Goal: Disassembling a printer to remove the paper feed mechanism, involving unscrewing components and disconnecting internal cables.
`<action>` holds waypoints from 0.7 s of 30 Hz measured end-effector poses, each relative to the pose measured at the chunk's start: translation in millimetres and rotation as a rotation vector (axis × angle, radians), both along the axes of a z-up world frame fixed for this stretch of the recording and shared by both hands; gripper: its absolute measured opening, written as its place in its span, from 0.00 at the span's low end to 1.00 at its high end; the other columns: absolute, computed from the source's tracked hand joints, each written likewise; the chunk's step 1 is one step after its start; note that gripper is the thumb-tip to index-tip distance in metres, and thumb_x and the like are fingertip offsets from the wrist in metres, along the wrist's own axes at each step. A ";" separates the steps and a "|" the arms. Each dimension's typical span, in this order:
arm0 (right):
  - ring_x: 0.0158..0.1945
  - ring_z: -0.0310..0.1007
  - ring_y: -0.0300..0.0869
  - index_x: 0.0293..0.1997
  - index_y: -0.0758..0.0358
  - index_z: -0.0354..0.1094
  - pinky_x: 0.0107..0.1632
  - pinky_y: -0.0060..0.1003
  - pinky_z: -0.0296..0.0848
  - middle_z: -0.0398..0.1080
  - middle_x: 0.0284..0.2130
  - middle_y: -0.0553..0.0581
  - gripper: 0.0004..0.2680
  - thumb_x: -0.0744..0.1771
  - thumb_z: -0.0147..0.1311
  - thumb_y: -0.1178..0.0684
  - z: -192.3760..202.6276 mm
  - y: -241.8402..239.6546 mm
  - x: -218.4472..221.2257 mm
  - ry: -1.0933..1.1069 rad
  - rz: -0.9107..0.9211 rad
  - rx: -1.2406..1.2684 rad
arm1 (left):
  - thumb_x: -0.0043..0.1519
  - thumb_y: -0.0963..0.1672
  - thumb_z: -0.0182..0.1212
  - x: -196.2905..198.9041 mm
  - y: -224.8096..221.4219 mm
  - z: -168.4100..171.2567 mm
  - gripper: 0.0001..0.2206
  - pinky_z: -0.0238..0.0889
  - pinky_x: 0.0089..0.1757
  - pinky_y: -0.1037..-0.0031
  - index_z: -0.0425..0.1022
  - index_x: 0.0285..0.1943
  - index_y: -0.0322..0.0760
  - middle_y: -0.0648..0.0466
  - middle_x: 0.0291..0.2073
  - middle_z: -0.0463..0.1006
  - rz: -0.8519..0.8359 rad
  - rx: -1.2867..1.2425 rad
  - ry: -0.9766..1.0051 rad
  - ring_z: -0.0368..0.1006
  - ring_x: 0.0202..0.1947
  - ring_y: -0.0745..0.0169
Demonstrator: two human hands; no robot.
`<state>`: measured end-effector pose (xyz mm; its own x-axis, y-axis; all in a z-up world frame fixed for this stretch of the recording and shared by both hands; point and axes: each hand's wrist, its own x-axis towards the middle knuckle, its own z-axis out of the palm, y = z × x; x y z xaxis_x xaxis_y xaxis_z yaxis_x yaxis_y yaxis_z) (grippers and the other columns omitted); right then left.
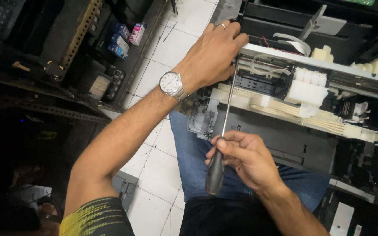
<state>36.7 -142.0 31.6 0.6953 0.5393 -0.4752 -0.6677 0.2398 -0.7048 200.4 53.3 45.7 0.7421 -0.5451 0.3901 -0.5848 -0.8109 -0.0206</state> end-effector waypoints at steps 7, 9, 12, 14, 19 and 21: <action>0.23 0.77 0.48 0.28 0.66 0.67 0.29 0.37 0.76 0.68 0.18 0.60 0.07 0.62 0.66 0.63 3.4 2.1 11.6 0.013 -0.017 0.005 | 0.49 0.39 0.66 -4.1 -0.4 0.8 0.14 0.61 0.36 0.59 0.71 0.43 0.37 0.49 0.37 0.69 0.016 -0.029 0.053 0.65 0.38 0.49; 0.28 0.78 0.46 0.33 0.68 0.70 0.27 0.28 0.70 0.73 0.23 0.62 0.04 0.64 0.63 0.63 -2.2 4.5 7.3 -0.056 -0.019 0.073 | 0.50 0.41 0.69 -3.2 1.7 -2.1 0.17 0.60 0.37 0.59 0.72 0.48 0.38 0.50 0.38 0.68 0.023 -0.087 0.061 0.65 0.40 0.48; 0.28 0.76 0.41 0.39 0.65 0.69 0.24 0.25 0.65 0.78 0.29 0.67 0.04 0.65 0.61 0.59 -28.7 7.8 -1.8 -0.052 -0.040 0.029 | 0.50 0.42 0.70 -5.8 2.7 4.0 0.17 0.61 0.38 0.60 0.72 0.47 0.38 0.51 0.38 0.68 0.020 -0.086 0.092 0.65 0.40 0.50; 0.26 0.74 0.39 0.41 0.65 0.69 0.22 0.24 0.65 0.77 0.29 0.66 0.04 0.67 0.59 0.58 -33.1 9.9 -6.7 -0.059 -0.048 0.053 | 0.51 0.42 0.70 -5.3 3.2 4.3 0.17 0.61 0.37 0.59 0.72 0.48 0.39 0.51 0.38 0.69 0.017 -0.089 0.100 0.65 0.40 0.50; 0.16 0.64 0.32 0.42 0.65 0.67 0.18 0.22 0.65 0.77 0.29 0.62 0.07 0.70 0.54 0.51 -23.3 14.5 -9.9 -0.071 -0.050 0.072 | 0.50 0.43 0.73 -5.3 4.5 2.9 0.21 0.62 0.37 0.59 0.72 0.51 0.38 0.50 0.39 0.69 0.016 -0.091 0.120 0.65 0.41 0.50; 0.10 0.58 0.38 0.41 0.61 0.58 0.14 0.27 0.60 0.79 0.29 0.75 0.08 0.71 0.48 0.48 -13.2 17.4 -8.2 -0.049 0.010 0.022 | 0.51 0.40 0.67 -6.3 6.0 3.4 0.29 0.62 0.39 0.59 0.66 0.65 0.39 0.51 0.42 0.71 0.001 -0.151 0.137 0.67 0.42 0.49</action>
